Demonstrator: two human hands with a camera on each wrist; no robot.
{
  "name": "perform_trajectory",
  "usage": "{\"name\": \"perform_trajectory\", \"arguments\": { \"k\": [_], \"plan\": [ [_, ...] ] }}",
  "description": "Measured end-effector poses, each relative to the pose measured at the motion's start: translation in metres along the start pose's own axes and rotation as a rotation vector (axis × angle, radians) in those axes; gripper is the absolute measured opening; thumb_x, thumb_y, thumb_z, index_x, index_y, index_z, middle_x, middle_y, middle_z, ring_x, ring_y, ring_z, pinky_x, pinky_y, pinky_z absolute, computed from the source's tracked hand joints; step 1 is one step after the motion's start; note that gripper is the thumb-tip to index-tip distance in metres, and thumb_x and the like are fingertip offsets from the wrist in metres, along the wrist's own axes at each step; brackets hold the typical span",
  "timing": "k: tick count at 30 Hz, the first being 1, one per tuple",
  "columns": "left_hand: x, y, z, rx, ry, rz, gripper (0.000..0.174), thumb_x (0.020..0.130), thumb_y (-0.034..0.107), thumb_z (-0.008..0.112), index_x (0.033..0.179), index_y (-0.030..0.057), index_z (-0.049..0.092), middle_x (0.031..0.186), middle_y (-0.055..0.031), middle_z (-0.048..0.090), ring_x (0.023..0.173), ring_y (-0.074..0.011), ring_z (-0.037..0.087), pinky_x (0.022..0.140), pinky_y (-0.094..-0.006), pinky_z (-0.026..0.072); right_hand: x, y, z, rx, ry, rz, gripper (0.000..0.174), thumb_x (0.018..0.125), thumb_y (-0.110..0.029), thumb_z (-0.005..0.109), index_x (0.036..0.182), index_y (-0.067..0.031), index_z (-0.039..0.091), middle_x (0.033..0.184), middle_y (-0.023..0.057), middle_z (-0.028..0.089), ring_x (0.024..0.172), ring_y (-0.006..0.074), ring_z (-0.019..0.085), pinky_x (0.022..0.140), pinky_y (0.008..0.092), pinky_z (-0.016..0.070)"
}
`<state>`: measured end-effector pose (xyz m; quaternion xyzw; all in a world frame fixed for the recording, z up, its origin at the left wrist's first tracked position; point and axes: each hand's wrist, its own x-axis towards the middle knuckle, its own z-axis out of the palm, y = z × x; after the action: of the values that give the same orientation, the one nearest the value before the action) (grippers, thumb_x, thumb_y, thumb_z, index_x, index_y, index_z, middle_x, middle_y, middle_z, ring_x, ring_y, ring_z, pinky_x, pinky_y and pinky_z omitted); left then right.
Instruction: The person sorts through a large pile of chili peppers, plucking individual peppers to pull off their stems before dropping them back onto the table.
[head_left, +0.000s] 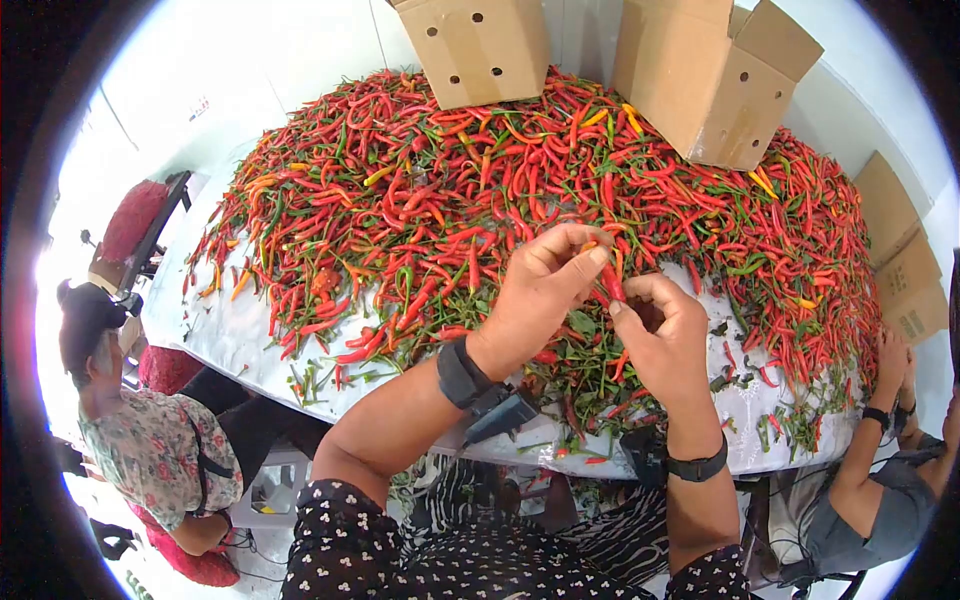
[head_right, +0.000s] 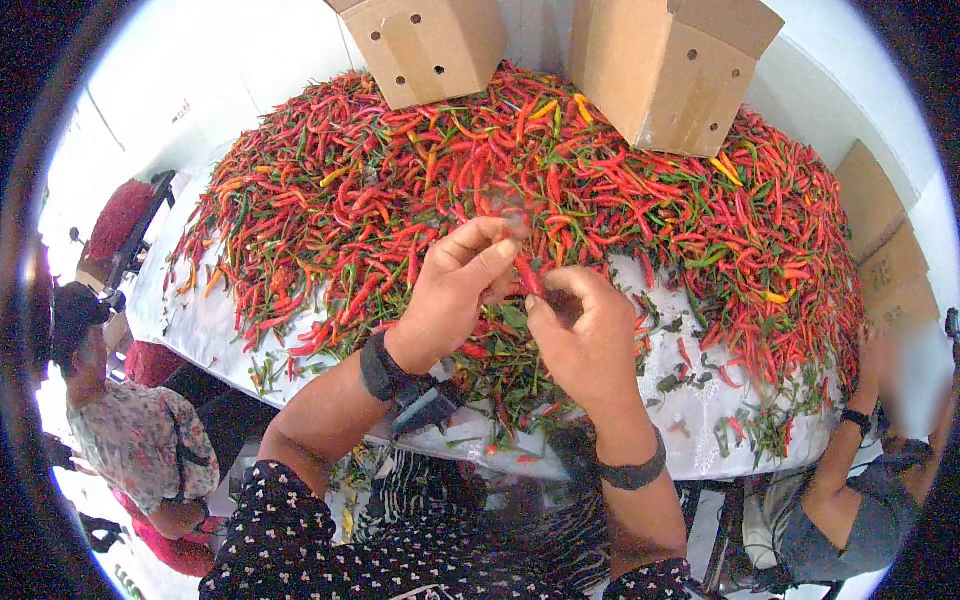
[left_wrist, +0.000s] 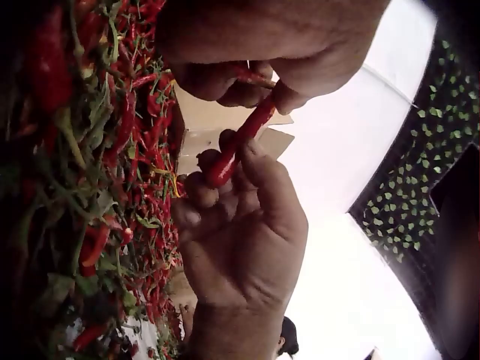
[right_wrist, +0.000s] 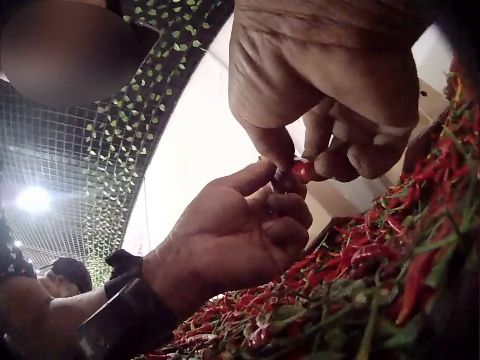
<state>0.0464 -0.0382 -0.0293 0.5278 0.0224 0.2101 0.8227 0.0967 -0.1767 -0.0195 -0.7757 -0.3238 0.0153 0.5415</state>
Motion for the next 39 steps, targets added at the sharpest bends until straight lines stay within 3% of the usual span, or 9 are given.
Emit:
{"name": "perform_trajectory", "arguments": {
  "k": [7, 19, 22, 24, 27, 36, 37, 39],
  "plan": [
    [0.004, -0.005, -0.009, 0.045, -0.052, -0.005, 0.012, 0.089, 0.015, 0.052, 0.095, 0.005, 0.056, 0.061, 0.0044, 0.044, 0.052, -0.0037, 0.038, 0.048, -0.0191, 0.028, 0.0, -0.002, 0.0, -0.01, -0.017, 0.058, 0.016, 0.069, -0.007, 0.065, 0.08, 0.0023, 0.059, 0.069, 0.01, 0.06, 0.061, 0.0131, 0.056, 0.058, 0.0269, 0.0447],
    [0.003, -0.001, -0.008, -0.03, -0.177, -0.055, 0.01, 0.087, 0.012, 0.055, 0.095, 0.0057, 0.057, 0.064, 0.0047, 0.046, 0.051, -0.0032, 0.034, 0.046, -0.0196, 0.0246, 0.0, 0.004, -0.003, 0.157, -0.016, 0.009, 0.014, 0.078, -0.006, 0.057, 0.089, 0.0026, 0.059, 0.068, 0.0026, 0.056, 0.06, 0.0051, 0.049, 0.053, 0.0218, 0.0394],
    [0.005, -0.002, -0.011, 0.147, -0.21, 0.017, 0.009, 0.086, 0.011, 0.057, 0.092, 0.0053, 0.056, 0.068, 0.0043, 0.049, 0.055, -0.0026, 0.037, 0.049, -0.0194, 0.0293, -0.001, 0.005, -0.003, 0.137, -0.016, -0.055, 0.015, 0.079, -0.006, 0.056, 0.092, 0.0027, 0.059, 0.068, 0.0008, 0.056, 0.059, 0.004, 0.047, 0.051, 0.021, 0.0378],
    [0.006, -0.006, -0.013, 0.286, -0.21, 0.164, 0.007, 0.085, 0.01, 0.058, 0.089, 0.0046, 0.056, 0.072, 0.0038, 0.052, 0.063, -0.0021, 0.042, 0.055, -0.0188, 0.0354, -0.001, 0.0, -0.006, 0.125, -0.083, -0.026, 0.016, 0.079, -0.006, 0.057, 0.093, 0.003, 0.059, 0.069, 0.0008, 0.056, 0.06, 0.0038, 0.047, 0.051, 0.0212, 0.0377],
    [0.005, -0.004, -0.015, 0.405, -0.21, 0.203, 0.005, 0.083, 0.008, 0.059, 0.086, 0.0043, 0.056, 0.077, 0.0032, 0.055, 0.07, -0.0019, 0.046, 0.061, -0.0188, 0.0387, -0.001, -0.003, -0.006, 0.114, -0.078, -0.024, 0.017, 0.079, -0.006, 0.058, 0.092, 0.0032, 0.06, 0.067, 0.0011, 0.056, 0.059, 0.0041, 0.046, 0.052, 0.0211, 0.0377],
    [0.002, -0.003, -0.012, 0.456, -0.207, 0.333, 0.004, 0.083, 0.005, 0.059, 0.085, 0.0029, 0.057, 0.075, 0.0024, 0.055, 0.065, -0.0015, 0.045, 0.056, -0.0178, 0.0371, -0.001, -0.005, -0.011, 0.004, -0.023, -0.038, 0.014, 0.075, -0.007, 0.063, 0.087, 0.0, 0.065, 0.067, 0.0048, 0.061, 0.059, 0.0067, 0.052, 0.053, 0.0231, 0.0404],
    [0.002, -0.003, -0.012, 0.456, -0.206, 0.333, 0.004, 0.083, 0.005, 0.059, 0.085, 0.0029, 0.057, 0.075, 0.0024, 0.055, 0.065, -0.0015, 0.045, 0.056, -0.0178, 0.0371, 0.0, -0.004, -0.011, 0.004, -0.024, -0.038, 0.014, 0.075, -0.007, 0.063, 0.087, 0.0, 0.065, 0.067, 0.0048, 0.061, 0.059, 0.0067, 0.052, 0.053, 0.0231, 0.0404],
    [0.003, -0.002, -0.011, 0.415, -0.177, 0.156, 0.006, 0.085, 0.008, 0.057, 0.089, 0.0027, 0.057, 0.075, 0.003, 0.054, 0.064, -0.0012, 0.044, 0.055, -0.0177, 0.0365, 0.002, 0.001, -0.01, -0.03, 0.04, -0.155, 0.014, 0.074, -0.006, 0.064, 0.087, 0.0, 0.065, 0.069, 0.0054, 0.06, 0.061, 0.0071, 0.052, 0.055, 0.0228, 0.0413]
  ]
}}
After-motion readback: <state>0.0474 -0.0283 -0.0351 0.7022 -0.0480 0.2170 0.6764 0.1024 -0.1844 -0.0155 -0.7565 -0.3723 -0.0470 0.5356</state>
